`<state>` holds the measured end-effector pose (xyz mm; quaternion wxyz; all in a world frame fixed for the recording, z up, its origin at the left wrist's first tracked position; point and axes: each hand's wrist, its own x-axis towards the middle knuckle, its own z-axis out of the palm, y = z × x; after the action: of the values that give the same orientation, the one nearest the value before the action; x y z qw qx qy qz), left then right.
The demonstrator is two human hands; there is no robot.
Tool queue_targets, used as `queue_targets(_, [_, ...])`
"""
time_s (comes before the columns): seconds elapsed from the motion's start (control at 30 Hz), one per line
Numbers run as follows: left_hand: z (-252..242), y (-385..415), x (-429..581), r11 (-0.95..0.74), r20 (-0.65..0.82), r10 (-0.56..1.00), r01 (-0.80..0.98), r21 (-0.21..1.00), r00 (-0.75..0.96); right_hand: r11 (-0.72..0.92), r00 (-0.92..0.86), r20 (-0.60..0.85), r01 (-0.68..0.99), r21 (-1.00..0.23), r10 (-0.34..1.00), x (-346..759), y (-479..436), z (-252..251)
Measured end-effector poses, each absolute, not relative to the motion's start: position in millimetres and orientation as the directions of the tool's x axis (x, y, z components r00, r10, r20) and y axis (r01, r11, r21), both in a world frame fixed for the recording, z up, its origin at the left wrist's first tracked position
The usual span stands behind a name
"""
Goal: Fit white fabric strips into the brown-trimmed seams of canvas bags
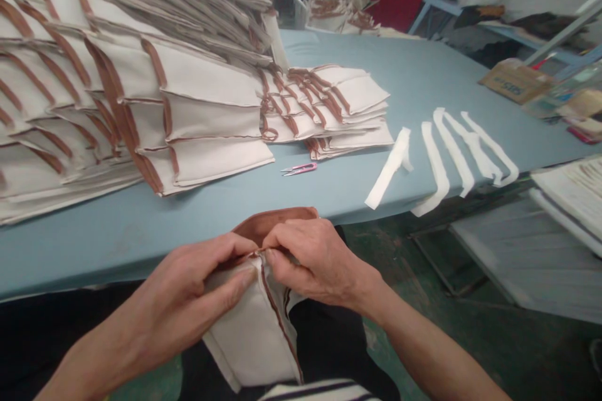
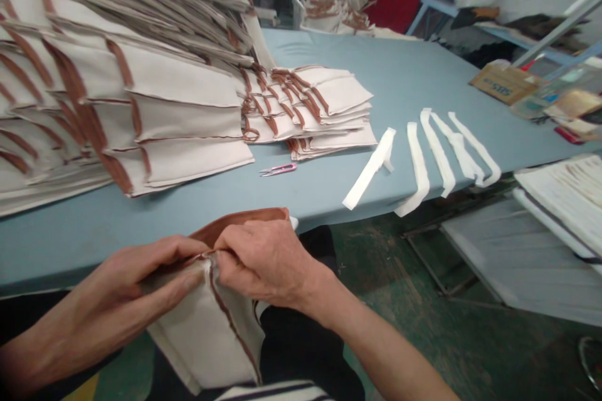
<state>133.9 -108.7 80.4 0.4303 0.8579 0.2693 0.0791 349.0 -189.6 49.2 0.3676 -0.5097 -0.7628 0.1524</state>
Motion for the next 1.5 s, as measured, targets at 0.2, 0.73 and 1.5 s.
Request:
queue_targets(0.2, [83, -106, 137, -0.473, -0.122, 0.517, 0.402, 0.784, 0.847, 0.421, -0.203, 0.378, 0.593, -0.687, 0.903, 350, -192, 53])
queue_targets(0.73, [80, -104, 147, -0.482, -0.051, 0.565, 0.379, 0.790, 0.824, 0.532, -0.268, 0.541, 0.735, -0.420, 0.797, 358, -184, 58])
queue_targets(1.5, [72, -90, 157, -0.170, -0.164, 0.551, 0.303, 0.938, 0.818, 0.099, -0.234, 0.048, 0.212, -0.972, 0.971, 367, -171, 71])
